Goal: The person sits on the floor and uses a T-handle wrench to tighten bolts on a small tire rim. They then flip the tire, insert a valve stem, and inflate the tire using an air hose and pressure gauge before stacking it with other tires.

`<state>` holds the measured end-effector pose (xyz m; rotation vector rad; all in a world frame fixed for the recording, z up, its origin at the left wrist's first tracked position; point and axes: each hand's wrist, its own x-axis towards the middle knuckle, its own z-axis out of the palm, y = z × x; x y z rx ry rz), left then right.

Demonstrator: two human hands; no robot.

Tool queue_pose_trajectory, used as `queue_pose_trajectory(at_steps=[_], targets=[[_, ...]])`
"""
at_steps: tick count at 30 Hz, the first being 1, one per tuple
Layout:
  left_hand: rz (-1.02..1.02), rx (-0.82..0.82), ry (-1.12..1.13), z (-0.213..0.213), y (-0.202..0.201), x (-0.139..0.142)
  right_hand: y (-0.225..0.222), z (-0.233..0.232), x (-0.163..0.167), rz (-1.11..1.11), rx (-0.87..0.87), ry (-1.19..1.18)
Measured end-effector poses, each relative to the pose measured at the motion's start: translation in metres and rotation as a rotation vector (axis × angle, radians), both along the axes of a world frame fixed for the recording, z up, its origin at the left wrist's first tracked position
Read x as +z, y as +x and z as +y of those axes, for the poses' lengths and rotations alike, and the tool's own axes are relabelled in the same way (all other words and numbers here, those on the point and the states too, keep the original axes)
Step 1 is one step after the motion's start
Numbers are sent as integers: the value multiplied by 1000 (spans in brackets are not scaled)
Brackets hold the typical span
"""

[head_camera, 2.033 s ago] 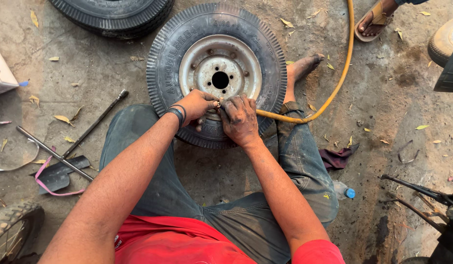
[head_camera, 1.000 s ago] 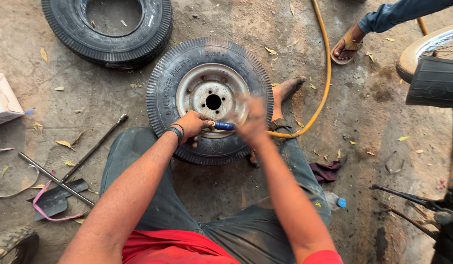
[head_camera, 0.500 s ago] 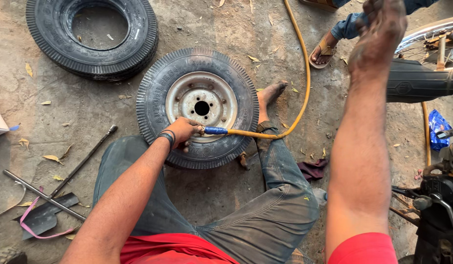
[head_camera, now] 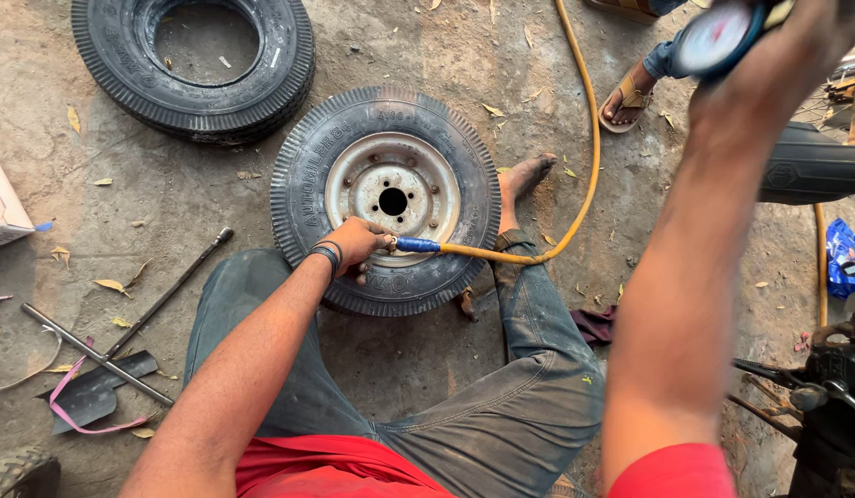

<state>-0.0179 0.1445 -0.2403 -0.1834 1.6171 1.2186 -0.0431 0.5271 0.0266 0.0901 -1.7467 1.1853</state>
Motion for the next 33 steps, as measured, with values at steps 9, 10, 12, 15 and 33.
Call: queue_pose_trajectory(at_steps=[9,10,12,15,33], targets=[[3,-4,6,0,-2,-14,158,-150,-69,-279,270,-508],[25,-5,-6,1,-2,-16,174,-160,-75,-320,177,-587],[51,0,-37,1,-3,-19,204,-175,-91,-362,206,-680],[4,12,-40,2,-2,-26,246,-192,-117,-318,330,-821],[295,580,342,-51,104,4,278,-235,-121,72,716,-1056]])
